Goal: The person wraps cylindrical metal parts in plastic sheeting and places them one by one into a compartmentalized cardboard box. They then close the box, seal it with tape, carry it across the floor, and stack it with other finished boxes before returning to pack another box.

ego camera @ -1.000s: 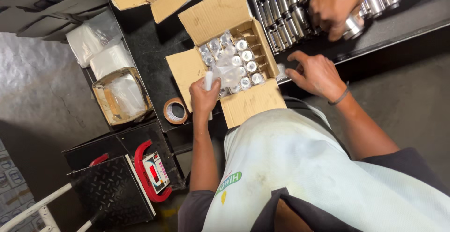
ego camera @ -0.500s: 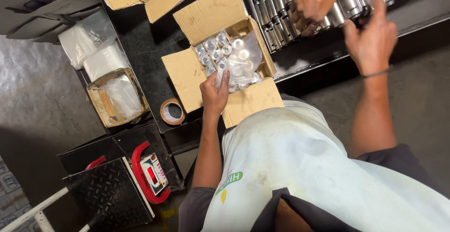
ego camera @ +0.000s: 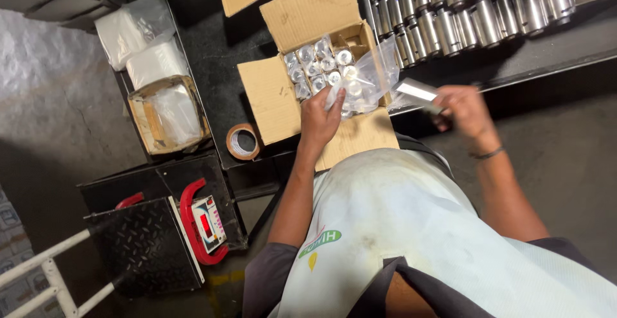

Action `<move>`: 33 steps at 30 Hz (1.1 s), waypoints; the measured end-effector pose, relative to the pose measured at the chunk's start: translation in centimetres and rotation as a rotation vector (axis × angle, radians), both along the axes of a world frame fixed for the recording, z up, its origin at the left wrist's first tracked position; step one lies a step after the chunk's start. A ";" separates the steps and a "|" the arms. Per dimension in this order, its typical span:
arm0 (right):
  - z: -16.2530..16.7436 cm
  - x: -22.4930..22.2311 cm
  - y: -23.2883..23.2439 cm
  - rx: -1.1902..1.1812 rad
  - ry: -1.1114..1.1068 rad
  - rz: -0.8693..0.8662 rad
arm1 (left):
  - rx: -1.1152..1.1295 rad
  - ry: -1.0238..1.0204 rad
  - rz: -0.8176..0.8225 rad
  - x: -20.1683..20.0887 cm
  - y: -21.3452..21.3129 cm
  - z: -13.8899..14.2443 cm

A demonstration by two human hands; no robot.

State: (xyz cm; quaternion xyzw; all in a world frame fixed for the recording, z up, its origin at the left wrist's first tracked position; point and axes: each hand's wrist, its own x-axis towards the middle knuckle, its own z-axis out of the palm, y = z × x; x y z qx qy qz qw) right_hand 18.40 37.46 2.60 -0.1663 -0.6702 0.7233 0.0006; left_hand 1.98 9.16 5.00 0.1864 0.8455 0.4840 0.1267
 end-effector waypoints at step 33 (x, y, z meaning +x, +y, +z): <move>-4.7 -22.4 -5.6 0.533 -0.082 0.377 | 0.906 -1.022 0.285 2.3 -4.4 -11.2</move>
